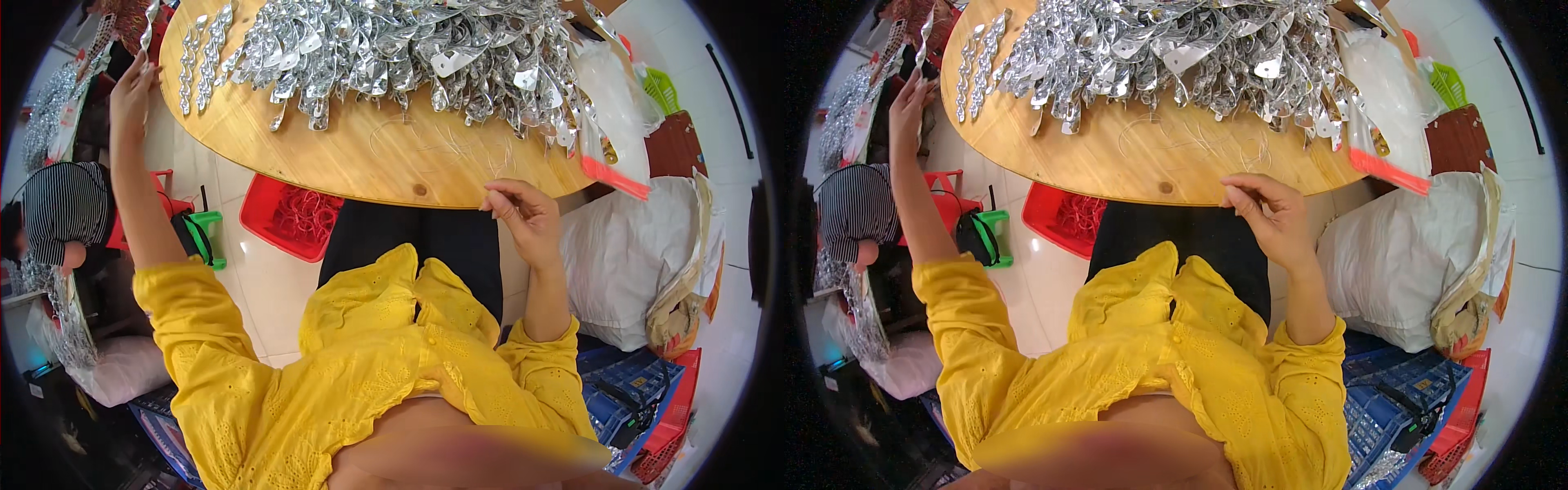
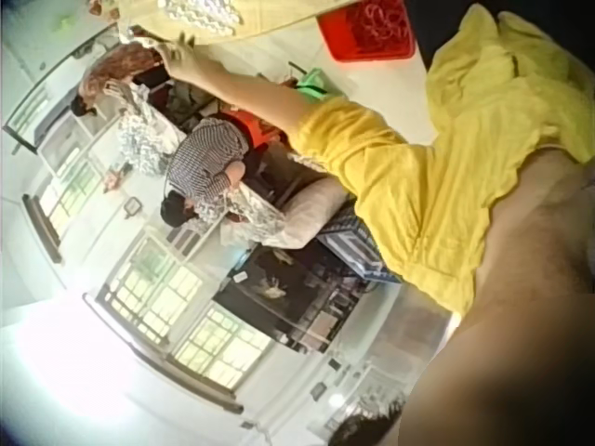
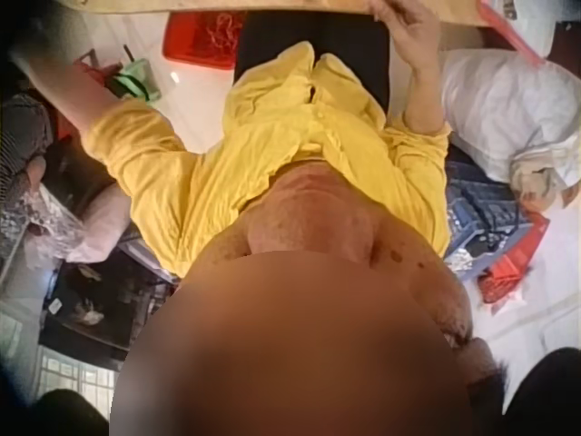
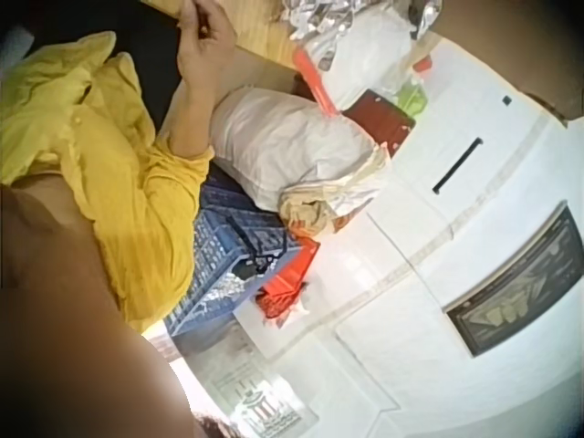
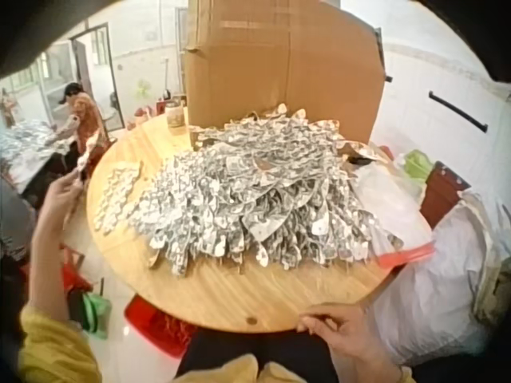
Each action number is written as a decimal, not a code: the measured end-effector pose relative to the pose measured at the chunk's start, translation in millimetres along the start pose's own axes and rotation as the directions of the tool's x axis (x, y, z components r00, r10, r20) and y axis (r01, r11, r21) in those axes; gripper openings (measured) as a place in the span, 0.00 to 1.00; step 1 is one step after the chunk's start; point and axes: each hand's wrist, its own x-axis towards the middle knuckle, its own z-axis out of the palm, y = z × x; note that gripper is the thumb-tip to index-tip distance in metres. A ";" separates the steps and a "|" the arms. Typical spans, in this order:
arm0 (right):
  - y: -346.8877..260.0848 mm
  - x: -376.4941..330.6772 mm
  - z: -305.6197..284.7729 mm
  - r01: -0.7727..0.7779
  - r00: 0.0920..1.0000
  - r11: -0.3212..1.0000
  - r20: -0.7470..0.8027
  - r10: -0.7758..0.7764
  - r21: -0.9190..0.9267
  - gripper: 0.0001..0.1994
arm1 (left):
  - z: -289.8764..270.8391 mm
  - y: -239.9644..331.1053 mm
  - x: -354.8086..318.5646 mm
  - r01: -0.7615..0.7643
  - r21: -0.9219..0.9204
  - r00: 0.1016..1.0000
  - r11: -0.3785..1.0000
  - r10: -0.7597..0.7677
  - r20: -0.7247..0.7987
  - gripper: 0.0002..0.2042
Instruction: The recorder is assembling silver tinsel decorations by tying or hooking them onto a thin gold string.
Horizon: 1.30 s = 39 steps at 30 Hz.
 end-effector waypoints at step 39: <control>24.1 -30.3 -8.4 -0.115 0.985 0.993 -0.128 0.116 0.014 0.08 | 91.8 -35.1 14.0 -0.283 0.313 0.956 0.907 0.240 0.168 0.15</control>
